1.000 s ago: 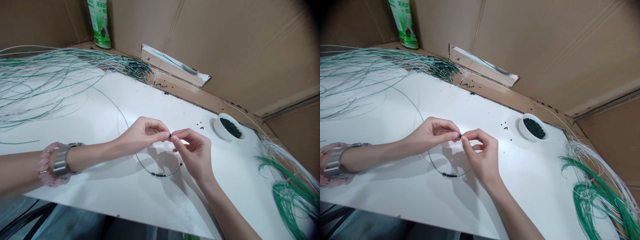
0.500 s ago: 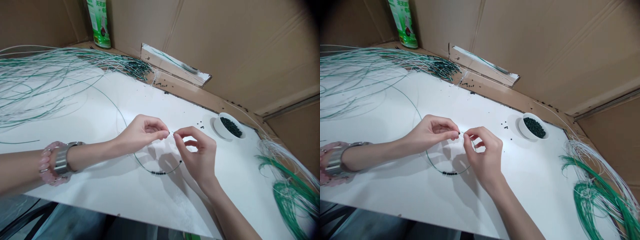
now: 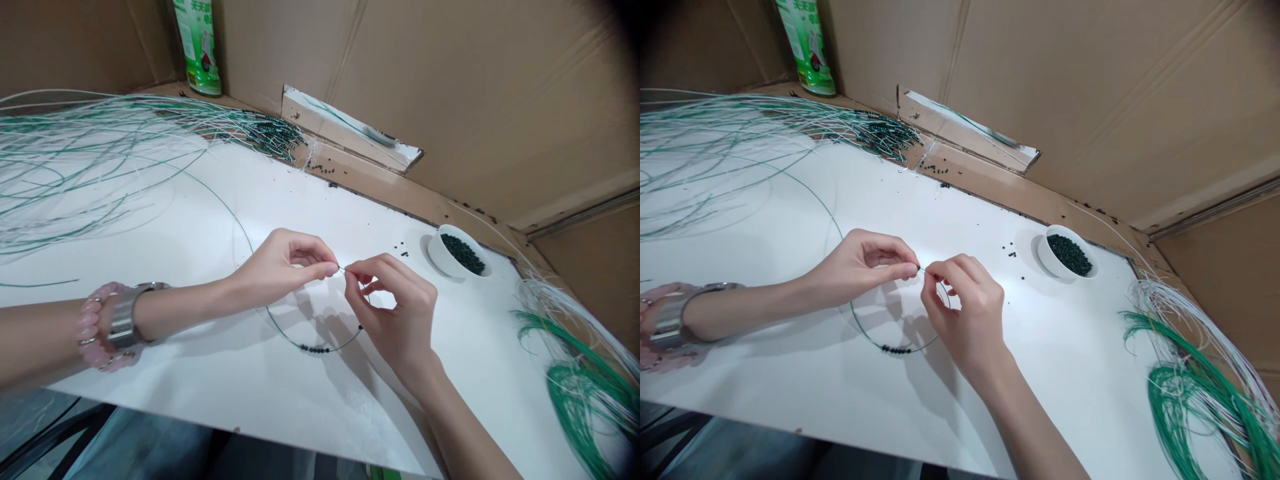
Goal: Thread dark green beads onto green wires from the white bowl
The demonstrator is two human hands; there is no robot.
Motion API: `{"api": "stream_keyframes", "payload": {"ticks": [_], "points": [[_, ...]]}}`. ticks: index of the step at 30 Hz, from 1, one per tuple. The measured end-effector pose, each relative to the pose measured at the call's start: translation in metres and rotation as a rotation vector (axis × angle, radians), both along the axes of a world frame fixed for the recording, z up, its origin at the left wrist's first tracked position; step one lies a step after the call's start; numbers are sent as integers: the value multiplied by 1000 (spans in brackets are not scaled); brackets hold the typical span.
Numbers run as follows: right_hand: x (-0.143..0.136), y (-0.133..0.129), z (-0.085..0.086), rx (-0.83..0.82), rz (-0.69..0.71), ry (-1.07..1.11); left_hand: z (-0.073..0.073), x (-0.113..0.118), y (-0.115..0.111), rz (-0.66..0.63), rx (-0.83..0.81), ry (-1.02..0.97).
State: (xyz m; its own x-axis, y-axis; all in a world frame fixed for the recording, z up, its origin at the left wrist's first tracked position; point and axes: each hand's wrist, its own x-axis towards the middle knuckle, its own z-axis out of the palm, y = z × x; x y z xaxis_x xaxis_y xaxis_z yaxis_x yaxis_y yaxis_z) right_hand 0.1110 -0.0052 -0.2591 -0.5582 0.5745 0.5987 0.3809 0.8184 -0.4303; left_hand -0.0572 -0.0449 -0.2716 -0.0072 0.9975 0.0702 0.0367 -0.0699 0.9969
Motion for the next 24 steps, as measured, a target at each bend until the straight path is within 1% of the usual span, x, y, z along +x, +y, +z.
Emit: {"api": "stream_keyframes", "payload": {"ticks": [7,10,12,14,17,19,21,24], "points": [[0,0,-1,42,22,-22,-5,-1,2,-8,34,27],[1,1,-2,73,59,-45,-6,-2,2,-10,77,88],[1,2,-3,66,83,-45,-6,-3,1,-11,107,129],[2,3,-2,-7,93,-20,-6,-3,0,-12,117,149],[2,5,-2,-187,99,22,-8,-4,0,-19,96,143],[2,5,-3,-267,92,34,-9,-5,0,-24,89,147],[1,5,-5,-307,74,25,-10,-5,1,-15,105,185],[-2,3,-7,-321,20,-5,-10,-5,2,13,169,293]]}}
